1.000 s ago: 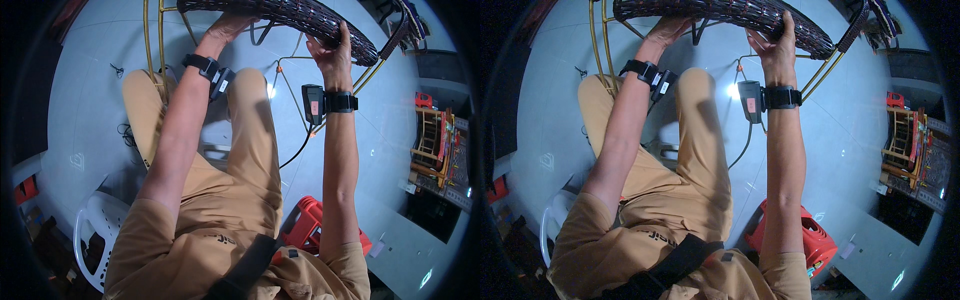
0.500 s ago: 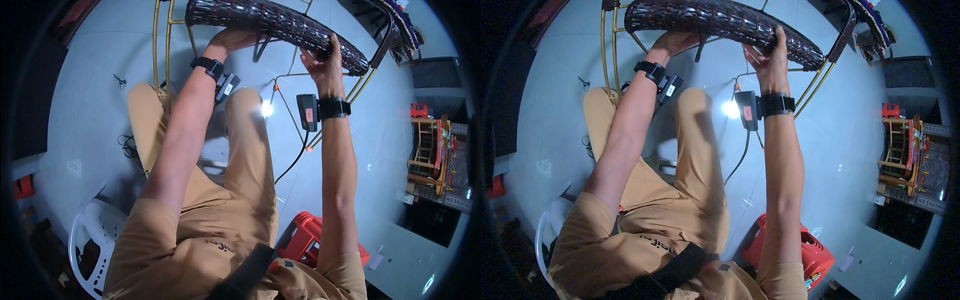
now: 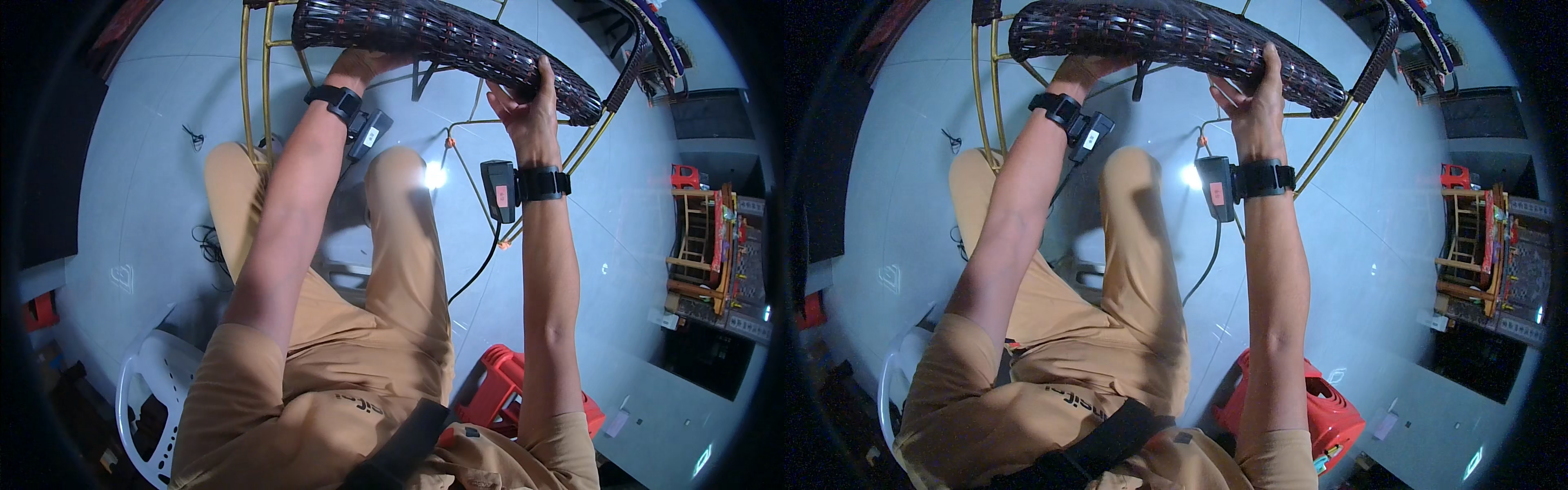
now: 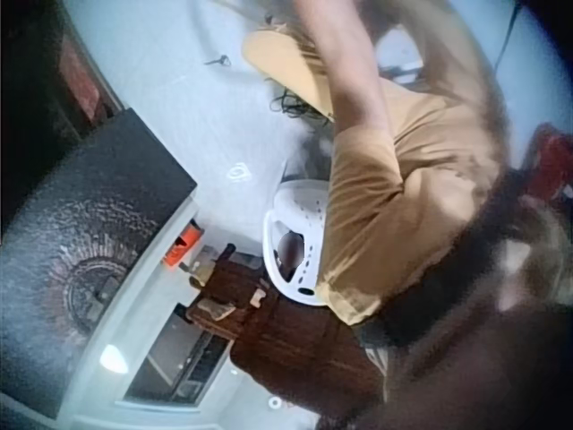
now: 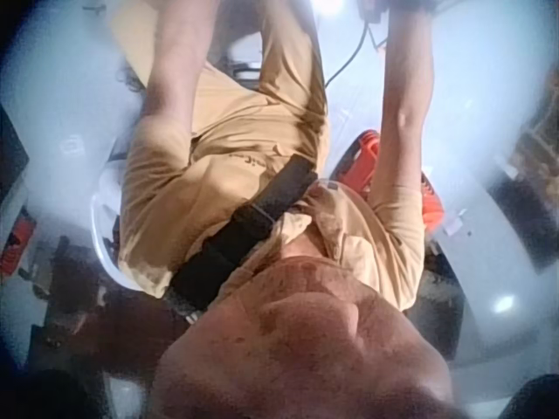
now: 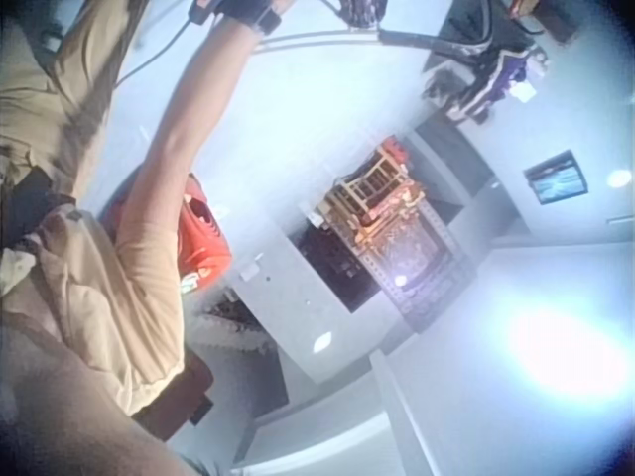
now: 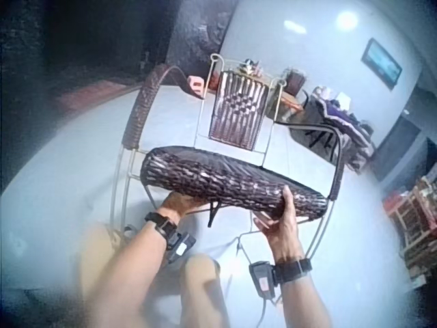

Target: The person weaves wicker or plastic strips into a chair frame by hand, pulling the material through the existing weave and securing it to the frame.

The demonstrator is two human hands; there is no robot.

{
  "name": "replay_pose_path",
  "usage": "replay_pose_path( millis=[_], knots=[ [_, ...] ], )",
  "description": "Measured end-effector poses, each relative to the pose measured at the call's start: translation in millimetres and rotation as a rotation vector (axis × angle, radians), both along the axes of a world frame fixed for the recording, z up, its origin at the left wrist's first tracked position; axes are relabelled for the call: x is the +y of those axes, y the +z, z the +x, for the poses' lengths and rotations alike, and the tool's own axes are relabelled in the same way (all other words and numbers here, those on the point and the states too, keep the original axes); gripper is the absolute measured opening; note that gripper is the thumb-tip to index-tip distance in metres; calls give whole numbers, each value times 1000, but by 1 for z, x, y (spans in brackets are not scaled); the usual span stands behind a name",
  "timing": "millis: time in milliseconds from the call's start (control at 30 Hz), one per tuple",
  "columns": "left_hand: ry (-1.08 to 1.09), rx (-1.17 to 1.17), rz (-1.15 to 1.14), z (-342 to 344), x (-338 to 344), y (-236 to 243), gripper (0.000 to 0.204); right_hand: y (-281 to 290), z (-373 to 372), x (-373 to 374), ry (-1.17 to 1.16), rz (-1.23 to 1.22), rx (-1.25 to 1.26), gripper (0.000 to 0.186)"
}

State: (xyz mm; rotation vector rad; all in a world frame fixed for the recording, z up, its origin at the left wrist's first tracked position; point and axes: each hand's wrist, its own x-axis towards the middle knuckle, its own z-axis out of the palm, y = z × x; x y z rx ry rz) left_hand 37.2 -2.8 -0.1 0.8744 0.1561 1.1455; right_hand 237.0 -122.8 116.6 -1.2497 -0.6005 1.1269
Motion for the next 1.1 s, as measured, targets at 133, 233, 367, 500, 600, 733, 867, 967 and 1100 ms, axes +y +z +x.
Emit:
replay_pose_path(
  millis=[133, 233, 367, 500, 600, 733, 867, 967, 1100],
  knots=[
    [-177, -133, -138, -12, 24, -7, 27, 2, -4, 4, -13, 3, 13, 56],
    [107, 210, 168, 3, 7, -5, 29, -1, 1, 2, -7, -32, 19, 56],
    [17, -46, -163, 6, 4, 9, 38, 1, -2, -1, 4, -28, -29, 57],
    [10, -49, -170, 3, 9, 12, 39, 3, 0, -1, 10, -15, 1, 56],
    [14, -54, -189, -2, 11, 12, 40, 3, -1, -1, 27, -23, 10, 56],
    [27, -59, -213, -6, 14, 14, 42, 3, 5, -1, 55, -31, 21, 57],
    [51, -57, -232, -15, 18, 13, 44, 2, 6, -2, 51, -34, 30, 56],
    [50, -62, -255, -17, 19, 14, 45, 2, 8, 0, 53, -47, 47, 54],
    [59, -52, -296, -21, 16, 13, 47, 3, 5, 0, 42, -58, 49, 52]
  ],
)
